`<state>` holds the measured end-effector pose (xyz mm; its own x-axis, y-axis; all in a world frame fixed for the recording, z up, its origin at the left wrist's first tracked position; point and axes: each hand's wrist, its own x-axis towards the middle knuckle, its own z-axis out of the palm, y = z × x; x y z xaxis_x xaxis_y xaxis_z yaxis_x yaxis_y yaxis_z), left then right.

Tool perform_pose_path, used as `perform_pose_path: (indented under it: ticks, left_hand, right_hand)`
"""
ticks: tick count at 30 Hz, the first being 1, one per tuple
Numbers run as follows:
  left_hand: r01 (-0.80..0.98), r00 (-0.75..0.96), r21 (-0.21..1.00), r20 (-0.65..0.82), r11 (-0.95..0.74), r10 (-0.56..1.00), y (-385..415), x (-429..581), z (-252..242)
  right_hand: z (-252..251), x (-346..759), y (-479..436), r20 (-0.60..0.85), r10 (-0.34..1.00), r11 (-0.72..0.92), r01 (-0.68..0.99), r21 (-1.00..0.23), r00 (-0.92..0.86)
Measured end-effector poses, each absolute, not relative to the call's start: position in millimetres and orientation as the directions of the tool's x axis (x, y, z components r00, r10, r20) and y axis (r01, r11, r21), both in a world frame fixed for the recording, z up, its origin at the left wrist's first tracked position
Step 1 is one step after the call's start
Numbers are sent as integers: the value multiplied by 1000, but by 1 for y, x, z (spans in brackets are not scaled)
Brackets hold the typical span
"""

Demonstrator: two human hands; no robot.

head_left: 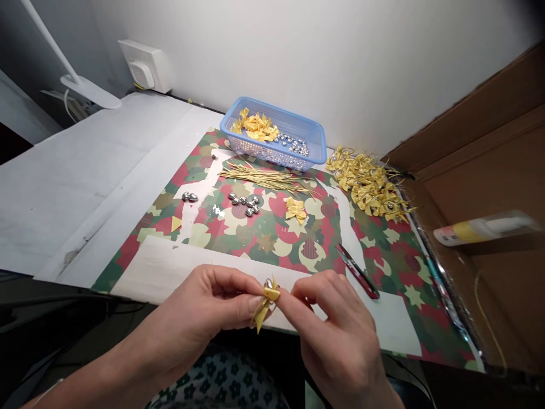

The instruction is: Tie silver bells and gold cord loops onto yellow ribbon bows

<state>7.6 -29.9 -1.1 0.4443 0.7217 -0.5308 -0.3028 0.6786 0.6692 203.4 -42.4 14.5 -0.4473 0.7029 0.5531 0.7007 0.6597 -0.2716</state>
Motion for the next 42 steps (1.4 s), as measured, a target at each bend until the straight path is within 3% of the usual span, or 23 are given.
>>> perform_pose_path:
  ticks: [15,42]
  left_hand:
    - [-320,450,651,-535,688,715,-32,7,1]
    - [-307,436,657,-547,689,715,-34,8,-1]
  right_hand:
    - [19,212,-42,508,716,676,657,-334,-479]
    - [17,212,-41,521,707,684,649,-333,-478]
